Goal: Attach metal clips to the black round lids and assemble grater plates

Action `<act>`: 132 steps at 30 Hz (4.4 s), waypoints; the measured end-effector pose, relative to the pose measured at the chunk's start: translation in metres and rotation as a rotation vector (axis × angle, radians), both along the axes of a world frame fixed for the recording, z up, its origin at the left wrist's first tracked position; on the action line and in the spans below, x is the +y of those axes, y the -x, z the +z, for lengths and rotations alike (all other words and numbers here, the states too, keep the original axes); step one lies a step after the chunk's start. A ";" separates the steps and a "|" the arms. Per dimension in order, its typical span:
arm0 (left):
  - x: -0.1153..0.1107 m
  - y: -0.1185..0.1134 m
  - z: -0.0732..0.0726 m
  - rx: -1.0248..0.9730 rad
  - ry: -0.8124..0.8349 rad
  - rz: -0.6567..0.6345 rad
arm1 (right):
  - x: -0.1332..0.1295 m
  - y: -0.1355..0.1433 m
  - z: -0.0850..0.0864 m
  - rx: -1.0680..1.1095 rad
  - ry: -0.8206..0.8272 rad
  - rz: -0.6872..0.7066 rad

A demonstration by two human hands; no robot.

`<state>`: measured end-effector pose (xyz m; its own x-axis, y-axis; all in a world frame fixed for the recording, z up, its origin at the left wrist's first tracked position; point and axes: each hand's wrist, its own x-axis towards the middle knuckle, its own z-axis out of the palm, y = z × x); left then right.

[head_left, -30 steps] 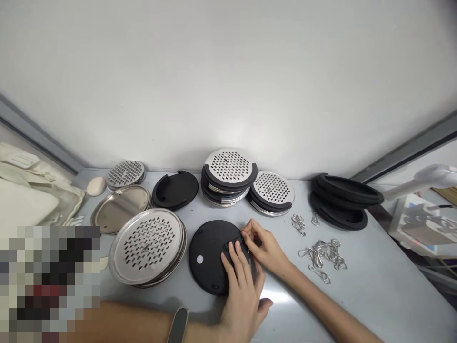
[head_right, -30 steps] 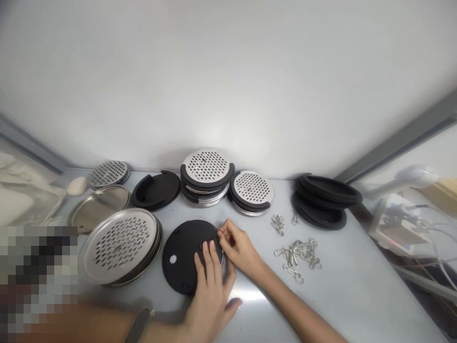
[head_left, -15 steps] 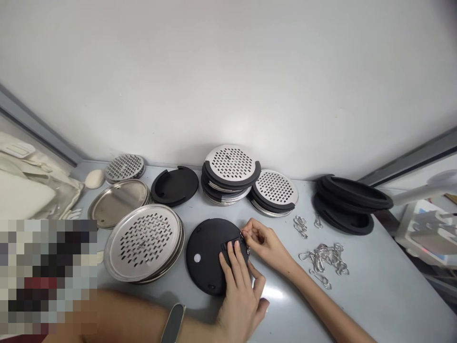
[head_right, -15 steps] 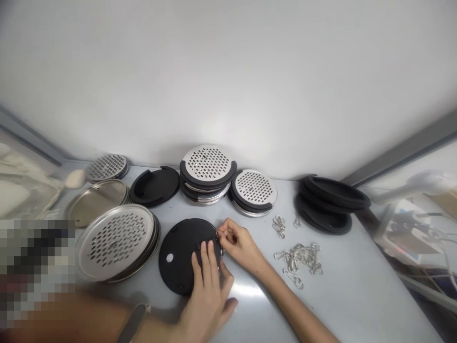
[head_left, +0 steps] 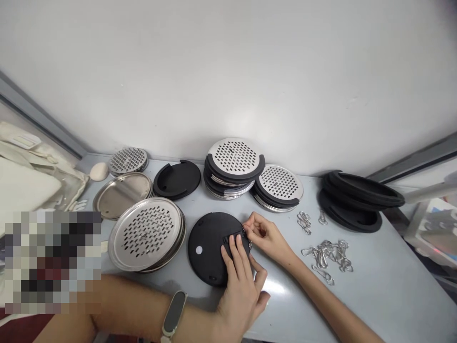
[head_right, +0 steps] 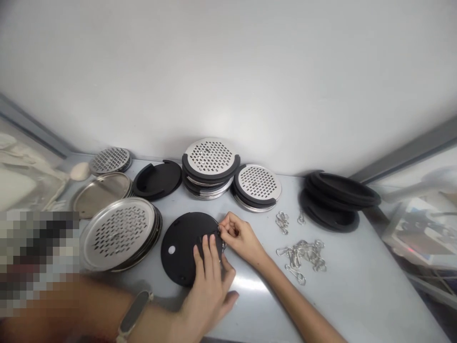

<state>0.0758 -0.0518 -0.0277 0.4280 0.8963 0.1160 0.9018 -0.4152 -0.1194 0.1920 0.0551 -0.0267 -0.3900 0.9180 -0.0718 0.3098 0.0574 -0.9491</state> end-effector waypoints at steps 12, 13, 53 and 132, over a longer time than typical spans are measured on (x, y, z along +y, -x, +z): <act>0.001 -0.001 -0.001 0.045 -0.020 0.007 | 0.001 0.000 -0.003 0.039 0.005 -0.010; 0.001 -0.001 -0.001 0.047 -0.023 0.009 | 0.001 0.000 -0.003 0.045 0.001 -0.011; -0.001 -0.002 0.002 0.042 -0.131 0.009 | 0.001 0.000 -0.013 0.057 -0.019 -0.036; 0.003 -0.002 -0.021 -0.054 -0.211 -0.003 | 0.001 -0.003 -0.004 0.205 0.071 0.054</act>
